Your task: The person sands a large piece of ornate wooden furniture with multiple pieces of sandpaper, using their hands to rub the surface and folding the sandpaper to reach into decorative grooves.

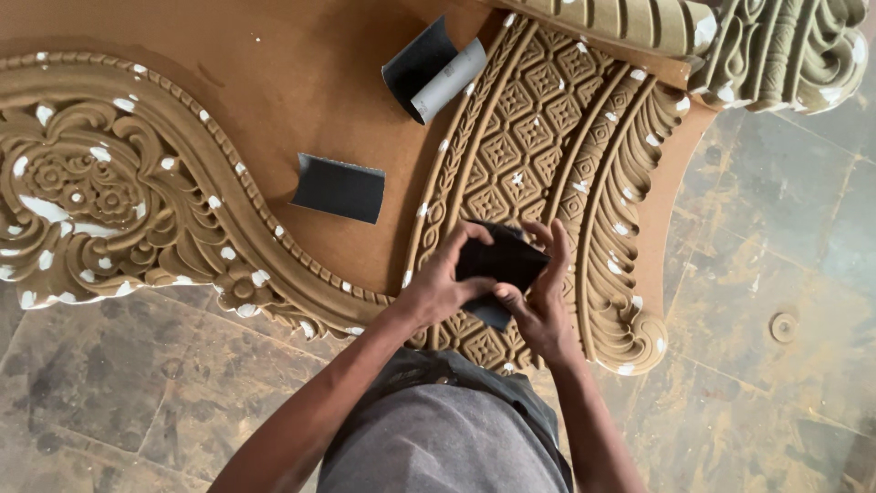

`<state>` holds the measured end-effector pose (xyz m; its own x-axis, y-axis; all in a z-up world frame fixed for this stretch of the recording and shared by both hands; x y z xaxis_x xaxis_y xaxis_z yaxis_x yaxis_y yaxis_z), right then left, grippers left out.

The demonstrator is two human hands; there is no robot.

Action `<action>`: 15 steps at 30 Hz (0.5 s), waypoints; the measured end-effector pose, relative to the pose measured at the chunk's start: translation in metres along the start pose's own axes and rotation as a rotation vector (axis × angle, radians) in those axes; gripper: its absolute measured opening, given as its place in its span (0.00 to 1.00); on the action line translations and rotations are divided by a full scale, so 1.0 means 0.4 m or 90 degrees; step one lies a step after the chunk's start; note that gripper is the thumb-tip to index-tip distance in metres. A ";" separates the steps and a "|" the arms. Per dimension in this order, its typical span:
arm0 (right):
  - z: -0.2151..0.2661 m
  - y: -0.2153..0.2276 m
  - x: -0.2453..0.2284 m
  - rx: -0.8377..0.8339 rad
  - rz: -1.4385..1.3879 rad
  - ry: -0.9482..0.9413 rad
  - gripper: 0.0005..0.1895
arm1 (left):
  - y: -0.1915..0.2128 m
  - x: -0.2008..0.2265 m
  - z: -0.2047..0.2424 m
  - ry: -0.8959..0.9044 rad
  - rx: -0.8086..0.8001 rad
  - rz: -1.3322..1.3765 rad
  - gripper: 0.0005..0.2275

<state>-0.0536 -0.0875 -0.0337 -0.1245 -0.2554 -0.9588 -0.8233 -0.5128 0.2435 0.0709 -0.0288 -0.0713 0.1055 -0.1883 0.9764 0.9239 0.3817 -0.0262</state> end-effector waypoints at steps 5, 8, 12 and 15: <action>0.023 -0.004 0.050 0.033 -0.032 -0.073 0.50 | -0.045 0.026 0.009 -0.104 -0.108 -0.011 0.31; 0.032 -0.002 0.086 0.057 -0.025 -0.083 0.46 | -0.058 0.046 0.014 -0.147 -0.132 0.019 0.34; 0.031 -0.002 0.139 0.128 -0.114 -0.175 0.44 | -0.030 -0.034 0.003 0.130 -0.048 -0.040 0.28; 0.048 -0.007 0.163 0.141 -0.114 -0.298 0.42 | 0.053 -0.079 -0.009 0.254 0.113 -0.015 0.27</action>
<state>-0.0700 -0.0871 -0.0995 -0.1626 0.2382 -0.9575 -0.9450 -0.3169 0.0817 0.0885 -0.0182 -0.1035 0.2514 -0.5197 0.8165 0.8541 0.5160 0.0654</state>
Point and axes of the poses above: each hand's wrist, its own z-axis away from the middle knuckle, its own y-axis out of the back of the hand, x = y × z, the point moved 9 cm from there along -z, towards the middle knuckle, and after that the axes turned 10 degrees about x, right-handed, at the moved point
